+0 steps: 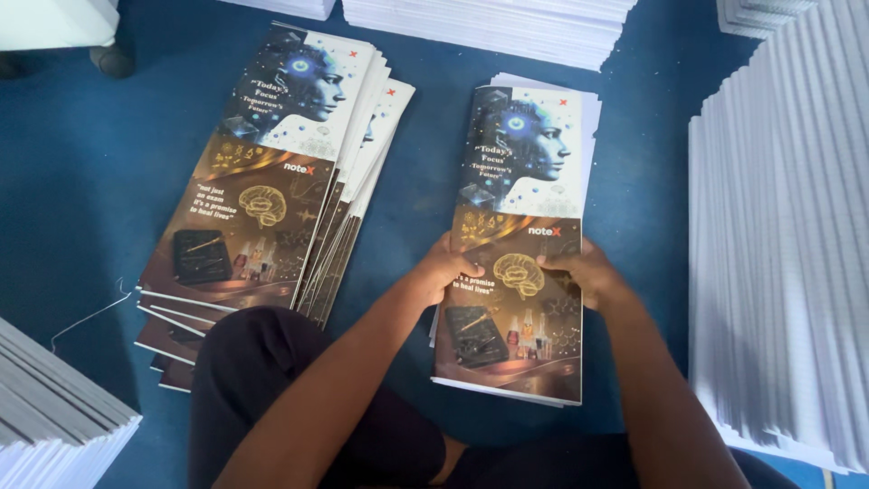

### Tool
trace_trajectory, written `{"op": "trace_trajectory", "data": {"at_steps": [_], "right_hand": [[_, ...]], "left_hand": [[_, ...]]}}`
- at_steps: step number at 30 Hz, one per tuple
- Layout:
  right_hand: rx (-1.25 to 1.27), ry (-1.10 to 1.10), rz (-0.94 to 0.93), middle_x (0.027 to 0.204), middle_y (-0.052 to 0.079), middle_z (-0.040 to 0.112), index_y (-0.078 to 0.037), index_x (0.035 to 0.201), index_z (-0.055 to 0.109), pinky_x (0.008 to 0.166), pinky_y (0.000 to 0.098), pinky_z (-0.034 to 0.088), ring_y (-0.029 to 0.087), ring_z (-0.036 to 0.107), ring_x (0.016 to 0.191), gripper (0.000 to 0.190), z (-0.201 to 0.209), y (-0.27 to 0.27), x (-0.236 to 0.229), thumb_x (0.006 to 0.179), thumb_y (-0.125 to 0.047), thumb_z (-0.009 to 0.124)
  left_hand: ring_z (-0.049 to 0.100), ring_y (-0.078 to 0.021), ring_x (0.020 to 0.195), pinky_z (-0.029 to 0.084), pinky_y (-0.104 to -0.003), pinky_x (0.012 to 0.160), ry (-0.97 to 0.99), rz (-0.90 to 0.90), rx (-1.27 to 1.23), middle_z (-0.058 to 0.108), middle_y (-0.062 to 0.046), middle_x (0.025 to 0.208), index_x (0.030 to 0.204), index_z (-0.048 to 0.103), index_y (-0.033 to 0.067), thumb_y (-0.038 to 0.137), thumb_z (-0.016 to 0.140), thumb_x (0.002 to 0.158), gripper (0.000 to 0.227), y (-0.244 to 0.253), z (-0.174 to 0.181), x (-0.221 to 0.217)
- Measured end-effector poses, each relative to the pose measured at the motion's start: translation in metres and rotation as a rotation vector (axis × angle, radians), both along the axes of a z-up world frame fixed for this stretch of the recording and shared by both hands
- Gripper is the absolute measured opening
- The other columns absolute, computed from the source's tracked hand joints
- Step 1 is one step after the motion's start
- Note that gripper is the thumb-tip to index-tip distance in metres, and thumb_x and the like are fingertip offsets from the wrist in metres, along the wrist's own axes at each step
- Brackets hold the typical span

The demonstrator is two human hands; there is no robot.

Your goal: The person sits on the floor and assembles notebooks by inserting a stack of lined paper into a printed cover. They repeat this process multiple times, creating a stack of finished notebooks.

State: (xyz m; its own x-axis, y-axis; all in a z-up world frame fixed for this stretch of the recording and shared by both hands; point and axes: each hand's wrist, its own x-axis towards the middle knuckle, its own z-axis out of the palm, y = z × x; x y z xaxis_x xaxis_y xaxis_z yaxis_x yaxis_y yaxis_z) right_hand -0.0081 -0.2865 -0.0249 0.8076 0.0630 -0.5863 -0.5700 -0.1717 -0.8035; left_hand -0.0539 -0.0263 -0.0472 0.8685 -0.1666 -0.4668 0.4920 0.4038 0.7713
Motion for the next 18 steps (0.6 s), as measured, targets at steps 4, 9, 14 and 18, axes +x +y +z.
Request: {"op": "trace_trajectory", "data": {"at_steps": [4,9,14,18], "right_hand": [[-0.081,-0.007,0.001,0.098,0.01,0.072,-0.006,0.121,0.061,0.058,0.0379,0.051,0.021,0.071,0.082,0.048,0.002,0.008,-0.002,0.077,-0.002,0.08],[-0.159,0.0,-0.033,0.102,0.012,0.073,-0.006,0.12,0.061,0.066,0.0417,0.059,0.026,0.072,0.087,0.048,0.016,0.018,-0.004,0.076,0.0,0.08],[-0.126,-0.077,-0.028,0.102,0.012,0.073,-0.007,0.119,0.063,0.073,0.0422,0.062,0.027,0.072,0.088,0.045,0.04,0.023,-0.005,0.077,-0.001,0.078],[-0.103,-0.115,0.01,0.102,0.013,0.074,-0.005,0.119,0.063,0.069,0.0418,0.054,0.026,0.069,0.087,0.044,0.064,0.035,-0.007,0.079,-0.003,0.079]], "left_hand": [[0.067,-0.0304,0.113,0.058,-0.042,0.092,-0.034,0.057,0.152,0.065,-0.016,0.129,0.134,0.05,0.0034,-0.02,0.068,0.068,0.071,-0.011,-0.012,0.002],[0.064,-0.025,0.118,0.054,-0.039,0.096,-0.101,0.083,0.171,0.065,-0.011,0.129,0.134,0.049,0.0067,-0.021,0.065,0.068,0.074,-0.017,-0.013,0.0],[0.066,-0.0289,0.115,0.054,-0.039,0.096,-0.155,0.093,0.173,0.067,-0.015,0.126,0.13,0.053,0.0012,-0.02,0.068,0.067,0.067,-0.008,0.006,0.002],[0.066,-0.0273,0.113,0.055,-0.04,0.093,-0.203,0.131,0.102,0.067,-0.012,0.124,0.129,0.052,0.0046,-0.018,0.066,0.065,0.07,0.009,0.038,-0.002]]}}
